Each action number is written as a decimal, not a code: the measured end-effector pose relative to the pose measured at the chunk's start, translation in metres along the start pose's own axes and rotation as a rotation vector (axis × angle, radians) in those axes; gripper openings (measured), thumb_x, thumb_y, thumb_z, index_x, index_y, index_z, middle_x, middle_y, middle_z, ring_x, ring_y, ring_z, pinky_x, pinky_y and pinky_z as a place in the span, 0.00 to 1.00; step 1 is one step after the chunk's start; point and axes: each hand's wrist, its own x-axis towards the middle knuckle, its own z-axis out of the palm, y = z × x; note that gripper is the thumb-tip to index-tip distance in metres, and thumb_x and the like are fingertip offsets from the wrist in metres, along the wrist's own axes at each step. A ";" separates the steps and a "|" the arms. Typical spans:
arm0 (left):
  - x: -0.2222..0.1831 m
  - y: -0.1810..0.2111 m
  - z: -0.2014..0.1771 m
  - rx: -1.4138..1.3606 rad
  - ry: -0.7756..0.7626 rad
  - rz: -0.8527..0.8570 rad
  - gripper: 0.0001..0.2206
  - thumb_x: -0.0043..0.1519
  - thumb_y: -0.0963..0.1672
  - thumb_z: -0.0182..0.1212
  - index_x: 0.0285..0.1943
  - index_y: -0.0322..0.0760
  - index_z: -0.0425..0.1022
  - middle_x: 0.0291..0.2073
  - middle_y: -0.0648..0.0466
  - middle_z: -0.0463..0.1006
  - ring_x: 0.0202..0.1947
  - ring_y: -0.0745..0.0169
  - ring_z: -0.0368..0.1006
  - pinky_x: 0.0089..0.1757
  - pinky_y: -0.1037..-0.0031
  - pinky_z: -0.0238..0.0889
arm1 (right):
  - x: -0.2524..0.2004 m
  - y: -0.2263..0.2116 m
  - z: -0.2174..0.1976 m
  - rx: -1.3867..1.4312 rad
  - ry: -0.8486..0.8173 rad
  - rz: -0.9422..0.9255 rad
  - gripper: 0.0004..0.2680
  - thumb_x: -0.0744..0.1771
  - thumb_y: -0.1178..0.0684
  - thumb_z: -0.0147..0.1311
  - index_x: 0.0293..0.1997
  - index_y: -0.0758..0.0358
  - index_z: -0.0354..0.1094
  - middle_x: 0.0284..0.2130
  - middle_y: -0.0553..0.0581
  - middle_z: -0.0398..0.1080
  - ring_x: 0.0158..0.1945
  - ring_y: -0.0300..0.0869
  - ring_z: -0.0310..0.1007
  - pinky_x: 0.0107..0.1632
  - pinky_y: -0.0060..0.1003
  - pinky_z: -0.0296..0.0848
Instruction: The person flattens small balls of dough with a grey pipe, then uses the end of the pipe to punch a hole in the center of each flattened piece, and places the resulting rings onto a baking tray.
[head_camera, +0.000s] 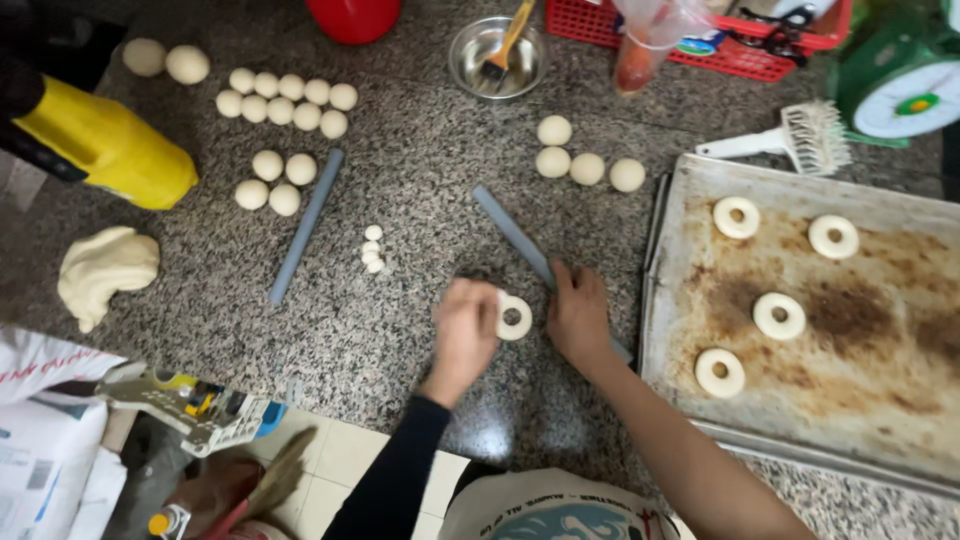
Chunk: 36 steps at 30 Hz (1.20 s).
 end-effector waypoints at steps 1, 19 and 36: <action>0.000 -0.007 -0.014 -0.010 0.029 -0.087 0.03 0.61 0.37 0.59 0.41 0.33 0.76 0.38 0.45 0.77 0.42 0.49 0.74 0.46 0.60 0.67 | 0.000 -0.003 0.000 -0.013 -0.004 0.007 0.22 0.62 0.62 0.53 0.66 0.65 0.61 0.46 0.70 0.67 0.52 0.63 0.66 0.57 0.57 0.66; -0.006 -0.035 0.013 0.336 -0.271 -0.142 0.11 0.65 0.45 0.60 0.50 0.32 0.80 0.44 0.47 0.76 0.46 0.53 0.69 0.47 0.57 0.60 | -0.005 -0.036 -0.002 0.133 -0.176 -0.019 0.12 0.66 0.55 0.57 0.54 0.63 0.69 0.46 0.68 0.70 0.41 0.61 0.75 0.42 0.52 0.76; -0.011 -0.012 -0.001 -0.131 -0.427 -0.384 0.11 0.56 0.39 0.68 0.47 0.32 0.81 0.43 0.42 0.78 0.42 0.48 0.78 0.44 0.65 0.71 | -0.011 -0.018 -0.010 0.425 -0.462 0.057 0.08 0.64 0.56 0.64 0.44 0.64 0.70 0.36 0.61 0.73 0.35 0.49 0.76 0.41 0.43 0.74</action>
